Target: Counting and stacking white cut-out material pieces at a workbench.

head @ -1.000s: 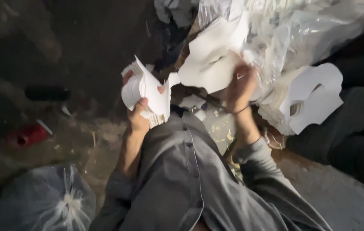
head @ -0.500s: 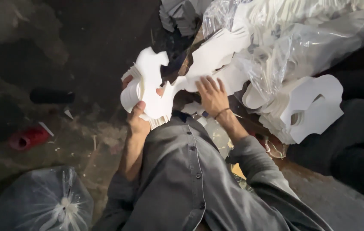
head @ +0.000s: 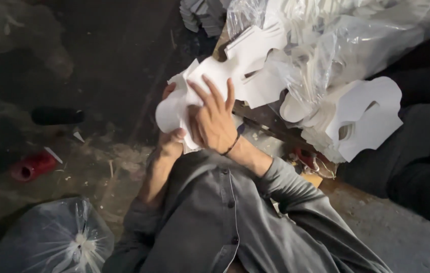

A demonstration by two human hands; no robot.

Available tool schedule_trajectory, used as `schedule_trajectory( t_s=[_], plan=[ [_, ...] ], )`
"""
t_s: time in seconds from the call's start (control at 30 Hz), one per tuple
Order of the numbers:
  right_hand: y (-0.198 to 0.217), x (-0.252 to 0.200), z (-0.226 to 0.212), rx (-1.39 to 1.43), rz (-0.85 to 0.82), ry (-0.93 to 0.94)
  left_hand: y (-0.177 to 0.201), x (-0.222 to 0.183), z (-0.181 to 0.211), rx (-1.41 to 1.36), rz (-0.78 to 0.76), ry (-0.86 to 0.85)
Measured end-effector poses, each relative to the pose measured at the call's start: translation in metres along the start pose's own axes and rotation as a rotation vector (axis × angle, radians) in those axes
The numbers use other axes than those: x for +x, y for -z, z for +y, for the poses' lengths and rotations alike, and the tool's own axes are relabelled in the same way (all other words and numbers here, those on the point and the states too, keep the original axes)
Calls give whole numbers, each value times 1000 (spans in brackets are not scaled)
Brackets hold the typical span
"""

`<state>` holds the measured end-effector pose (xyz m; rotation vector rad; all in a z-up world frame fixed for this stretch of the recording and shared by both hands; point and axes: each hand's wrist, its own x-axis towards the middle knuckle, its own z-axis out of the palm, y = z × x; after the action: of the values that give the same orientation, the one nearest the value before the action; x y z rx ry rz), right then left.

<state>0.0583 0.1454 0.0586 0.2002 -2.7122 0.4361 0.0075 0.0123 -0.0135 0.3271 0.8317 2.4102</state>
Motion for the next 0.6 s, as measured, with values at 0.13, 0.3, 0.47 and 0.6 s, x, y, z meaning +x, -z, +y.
schedule_trajectory(
  t_s=[0.13, 0.3, 0.47, 0.6],
  plan=[
    [6, 3, 32, 54, 77, -125, -4, -2, 12, -4, -3, 50],
    [-39, -40, 100, 38, -116, -434, 13, -13, 8, -140, 164, 62],
    [-67, -93, 127, -110, -100, -263, 8, -11, 17, -111, 174, 3],
    [-52, -109, 156, -76, 81, -343, 4, -12, 16, -77, 155, 11]
  ],
)
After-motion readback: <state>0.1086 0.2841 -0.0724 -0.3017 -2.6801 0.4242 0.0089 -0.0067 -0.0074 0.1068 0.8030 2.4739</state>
